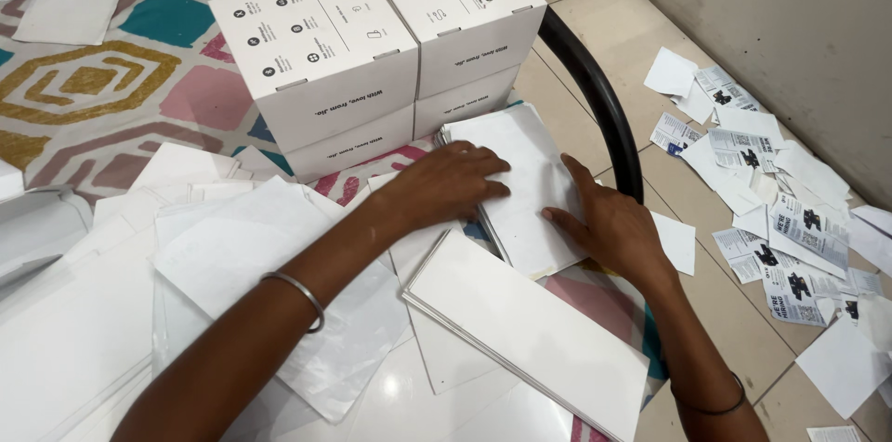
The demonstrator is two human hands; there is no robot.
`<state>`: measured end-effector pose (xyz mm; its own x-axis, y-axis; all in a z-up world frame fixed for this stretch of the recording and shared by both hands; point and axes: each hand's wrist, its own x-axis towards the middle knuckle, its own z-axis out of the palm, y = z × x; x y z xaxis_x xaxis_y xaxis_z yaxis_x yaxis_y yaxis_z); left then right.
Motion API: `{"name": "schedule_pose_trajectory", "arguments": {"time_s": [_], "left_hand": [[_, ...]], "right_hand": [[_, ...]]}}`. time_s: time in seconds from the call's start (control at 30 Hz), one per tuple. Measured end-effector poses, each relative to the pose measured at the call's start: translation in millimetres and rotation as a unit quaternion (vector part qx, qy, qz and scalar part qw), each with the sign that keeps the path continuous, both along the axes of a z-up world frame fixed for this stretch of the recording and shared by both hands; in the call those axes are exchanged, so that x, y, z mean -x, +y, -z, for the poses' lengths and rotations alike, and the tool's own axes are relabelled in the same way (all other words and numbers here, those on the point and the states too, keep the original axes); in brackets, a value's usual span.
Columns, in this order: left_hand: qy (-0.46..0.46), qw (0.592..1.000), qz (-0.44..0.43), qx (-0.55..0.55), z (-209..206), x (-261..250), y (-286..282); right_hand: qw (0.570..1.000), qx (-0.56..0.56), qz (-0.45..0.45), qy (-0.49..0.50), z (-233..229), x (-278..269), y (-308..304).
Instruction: The person assembles small white paper boxes by folding flat sheets and inserting them into pre-formed box shells. They repeatedly pick up sheets, fold them, and place them into the boxes, stacking completed units on the floor.
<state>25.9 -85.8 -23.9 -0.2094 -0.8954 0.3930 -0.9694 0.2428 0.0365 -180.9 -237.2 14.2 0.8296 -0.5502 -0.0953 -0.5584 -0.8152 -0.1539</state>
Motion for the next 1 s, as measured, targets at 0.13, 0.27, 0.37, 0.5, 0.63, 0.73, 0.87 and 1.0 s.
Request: {"name": "schedule_pose_trajectory", "arguments": {"time_s": [0.13,0.27,0.37,0.5,0.63,0.73,0.87,1.0], "left_hand": [[0.036,0.994,-0.015,-0.104,-9,11,-9],[0.035,0.977,-0.038,-0.205,-18,12,-19],[0.064,0.977,-0.044,-0.2,-20,14,-19],[0.124,0.986,-0.024,-0.105,-22,8,10],[0.178,0.981,-0.047,-0.055,-29,-2,66],[0.185,0.971,-0.134,-0.071,-38,-10,124],[0.082,0.969,-0.231,-0.025,-43,-18,202],[-0.001,0.919,-0.392,0.025,-32,-14,251]], "right_hand": [[1.0,0.012,-0.021,-0.006,5,0,-3],[0.989,0.057,-0.113,-0.077,12,3,-4],[0.988,0.066,-0.128,-0.063,10,3,-3],[0.995,-0.015,0.021,0.097,3,-3,-6],[0.991,0.084,-0.1,-0.01,3,-11,-9],[0.979,0.107,-0.168,-0.052,3,-23,-8],[0.959,0.081,-0.256,-0.096,-10,-50,6],[0.912,-0.127,-0.368,-0.13,-14,-82,54]]}}
